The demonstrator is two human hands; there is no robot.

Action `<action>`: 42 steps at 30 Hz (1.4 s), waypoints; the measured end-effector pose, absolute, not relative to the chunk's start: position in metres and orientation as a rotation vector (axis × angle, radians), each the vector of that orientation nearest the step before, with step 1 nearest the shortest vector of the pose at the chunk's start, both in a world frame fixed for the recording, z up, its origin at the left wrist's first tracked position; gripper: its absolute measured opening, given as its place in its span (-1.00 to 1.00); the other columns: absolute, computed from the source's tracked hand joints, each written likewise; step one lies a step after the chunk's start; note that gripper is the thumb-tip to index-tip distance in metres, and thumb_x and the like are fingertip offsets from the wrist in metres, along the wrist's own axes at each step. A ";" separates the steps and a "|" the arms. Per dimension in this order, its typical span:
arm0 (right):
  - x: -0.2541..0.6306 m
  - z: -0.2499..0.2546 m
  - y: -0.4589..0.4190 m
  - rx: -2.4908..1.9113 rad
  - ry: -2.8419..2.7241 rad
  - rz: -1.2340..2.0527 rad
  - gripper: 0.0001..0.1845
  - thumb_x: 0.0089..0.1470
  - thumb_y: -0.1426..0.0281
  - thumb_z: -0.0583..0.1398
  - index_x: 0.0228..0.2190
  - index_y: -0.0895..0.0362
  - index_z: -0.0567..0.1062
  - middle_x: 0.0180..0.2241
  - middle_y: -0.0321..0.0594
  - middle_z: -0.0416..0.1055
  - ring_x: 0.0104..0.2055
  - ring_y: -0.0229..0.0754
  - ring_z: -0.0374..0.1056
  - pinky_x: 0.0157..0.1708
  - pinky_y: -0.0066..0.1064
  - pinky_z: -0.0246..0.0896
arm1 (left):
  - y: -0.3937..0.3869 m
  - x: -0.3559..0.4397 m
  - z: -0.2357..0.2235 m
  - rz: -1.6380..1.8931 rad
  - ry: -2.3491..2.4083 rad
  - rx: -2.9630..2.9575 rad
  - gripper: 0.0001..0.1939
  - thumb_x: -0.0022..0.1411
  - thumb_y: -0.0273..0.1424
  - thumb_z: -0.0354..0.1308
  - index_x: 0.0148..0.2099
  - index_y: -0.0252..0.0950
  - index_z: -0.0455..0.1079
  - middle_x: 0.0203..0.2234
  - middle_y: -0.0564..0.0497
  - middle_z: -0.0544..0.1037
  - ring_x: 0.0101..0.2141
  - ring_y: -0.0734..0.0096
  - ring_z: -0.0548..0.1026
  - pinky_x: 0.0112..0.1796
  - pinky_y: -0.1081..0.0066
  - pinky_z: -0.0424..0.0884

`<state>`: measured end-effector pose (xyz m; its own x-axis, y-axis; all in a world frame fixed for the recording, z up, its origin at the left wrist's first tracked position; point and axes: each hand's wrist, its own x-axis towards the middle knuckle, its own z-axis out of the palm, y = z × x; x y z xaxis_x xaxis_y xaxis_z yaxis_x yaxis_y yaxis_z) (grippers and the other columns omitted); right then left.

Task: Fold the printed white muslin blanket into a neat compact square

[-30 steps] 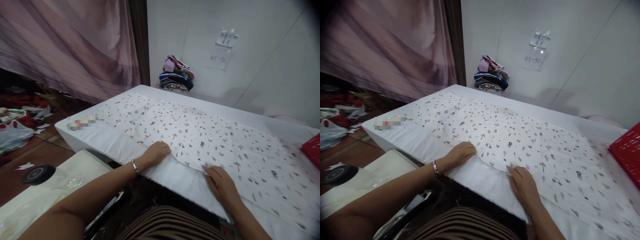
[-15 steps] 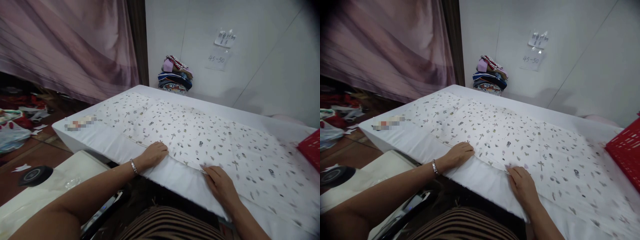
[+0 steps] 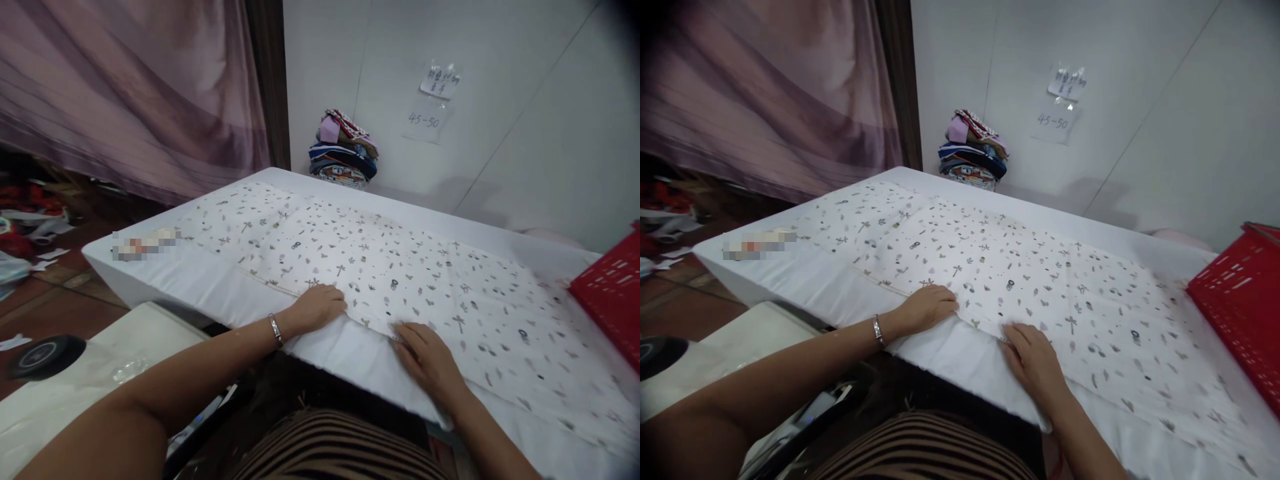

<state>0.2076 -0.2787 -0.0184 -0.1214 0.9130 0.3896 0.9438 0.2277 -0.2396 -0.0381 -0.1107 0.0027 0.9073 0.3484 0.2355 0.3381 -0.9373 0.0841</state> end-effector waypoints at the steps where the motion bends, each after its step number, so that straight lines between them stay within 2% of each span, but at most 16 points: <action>1: 0.206 -0.013 -0.277 -1.697 -2.063 -0.013 -0.70 0.16 0.29 0.08 -0.10 0.09 0.44 -0.11 -0.09 0.42 -0.09 -0.07 0.33 -0.11 -0.20 0.30 | -0.110 -0.036 0.002 0.390 0.536 3.021 -0.71 0.35 -0.37 -0.15 -0.27 -0.23 0.40 -0.30 0.07 0.47 -0.27 0.42 0.36 -0.23 0.39 0.21; 5: 0.204 0.012 -0.258 -1.676 -2.077 0.284 -0.74 0.20 0.36 0.01 -0.22 0.06 0.49 -0.16 -0.17 0.44 -0.12 -0.16 0.34 -0.11 -0.27 0.27 | -0.109 -0.036 0.002 0.419 0.493 3.019 -0.71 0.34 -0.41 -0.16 -0.24 -0.23 0.40 -0.31 0.05 0.47 -0.27 0.41 0.36 -0.24 0.38 0.23; 12: 0.199 0.021 -0.163 -1.844 -1.984 0.339 -0.74 0.14 0.38 0.02 -0.26 0.09 0.51 -0.24 -0.19 0.46 -0.21 -0.16 0.34 -0.21 -0.35 0.19 | -0.114 -0.037 -0.001 0.523 0.496 3.016 -0.82 0.30 -0.38 -0.04 -0.14 -0.26 0.35 -0.30 0.01 0.47 -0.24 0.38 0.38 -0.23 0.37 0.27; 16: 0.196 0.015 -0.111 -2.026 -1.959 0.238 -0.75 0.13 0.42 0.02 -0.28 0.12 0.49 -0.21 -0.17 0.45 -0.19 -0.18 0.31 -0.24 -0.43 0.09 | -0.114 -0.034 -0.001 0.484 0.499 2.999 -0.88 0.27 -0.36 0.02 -0.22 -0.27 0.34 -0.33 0.02 0.45 -0.28 0.38 0.36 -0.27 0.37 0.26; 19: 0.196 0.011 -0.083 -2.127 -1.909 0.209 -0.75 0.14 0.41 0.01 -0.37 0.16 0.49 -0.31 -0.16 0.44 -0.29 -0.21 0.30 -0.35 -0.45 0.03 | -0.113 -0.032 -0.002 0.468 0.540 2.962 -0.89 0.25 -0.35 0.03 -0.30 -0.27 0.32 -0.35 0.02 0.43 -0.30 0.37 0.34 -0.29 0.36 0.24; 22: 0.198 0.008 -0.060 -2.212 -1.856 0.205 -0.67 0.19 0.32 -0.02 -0.43 0.18 0.46 -0.43 -0.16 0.42 -0.41 -0.23 0.28 -0.46 -0.45 -0.03 | -0.114 -0.030 -0.003 0.457 0.563 2.917 -0.89 0.23 -0.36 0.06 -0.34 -0.27 0.28 -0.35 0.02 0.42 -0.29 0.35 0.33 -0.28 0.35 0.22; 25: 0.203 0.007 -0.038 -2.276 -1.806 0.188 -0.63 0.20 0.26 -0.04 -0.40 0.18 0.46 -0.40 -0.14 0.44 -0.40 -0.22 0.29 -0.48 -0.45 -0.04 | -0.116 -0.030 -0.003 0.444 0.562 2.927 -0.96 0.18 -0.44 0.08 -0.31 -0.26 0.26 -0.32 0.04 0.41 -0.28 0.35 0.31 -0.27 0.33 0.21; 29: 0.216 0.007 -0.011 -2.335 -1.763 0.169 -0.73 0.16 0.32 0.03 -0.32 0.18 0.47 -0.27 -0.09 0.45 -0.29 -0.17 0.33 -0.45 -0.46 0.00 | -0.118 -0.034 0.000 0.488 0.461 3.017 -0.90 0.17 -0.57 0.04 -0.31 -0.28 0.23 -0.29 0.04 0.39 -0.29 0.37 0.28 -0.25 0.33 0.20; 33: 0.229 0.005 0.013 -2.363 -1.736 0.165 -0.72 0.15 0.36 0.01 -0.20 0.18 0.46 -0.18 -0.06 0.44 -0.22 -0.15 0.34 -0.39 -0.45 0.08 | -0.117 -0.036 -0.004 0.587 0.248 3.085 -0.90 0.22 -0.50 0.05 -0.37 -0.28 0.22 -0.31 0.03 0.39 -0.31 0.39 0.27 -0.26 0.33 0.19; 38: 0.247 0.003 0.046 -2.413 -1.687 0.153 -0.65 0.15 0.38 0.00 -0.07 0.16 0.42 -0.08 -0.06 0.41 -0.11 -0.11 0.34 -0.26 -0.43 0.16 | -0.109 -0.027 -0.027 0.944 0.166 3.120 -0.79 0.23 -0.47 0.06 -0.48 -0.28 0.21 -0.41 0.07 0.39 -0.36 0.44 0.29 -0.32 0.35 0.19; 42: 0.264 0.003 0.075 -2.484 -1.611 0.149 -0.56 0.16 0.39 -0.01 0.07 0.13 0.31 -0.01 -0.07 0.38 -0.02 -0.12 0.31 -0.15 -0.42 0.18 | -0.104 -0.023 -0.042 1.155 0.276 3.047 -0.82 0.28 -0.51 -0.02 -0.39 -0.28 0.28 -0.41 0.08 0.42 -0.37 0.46 0.31 -0.33 0.39 0.21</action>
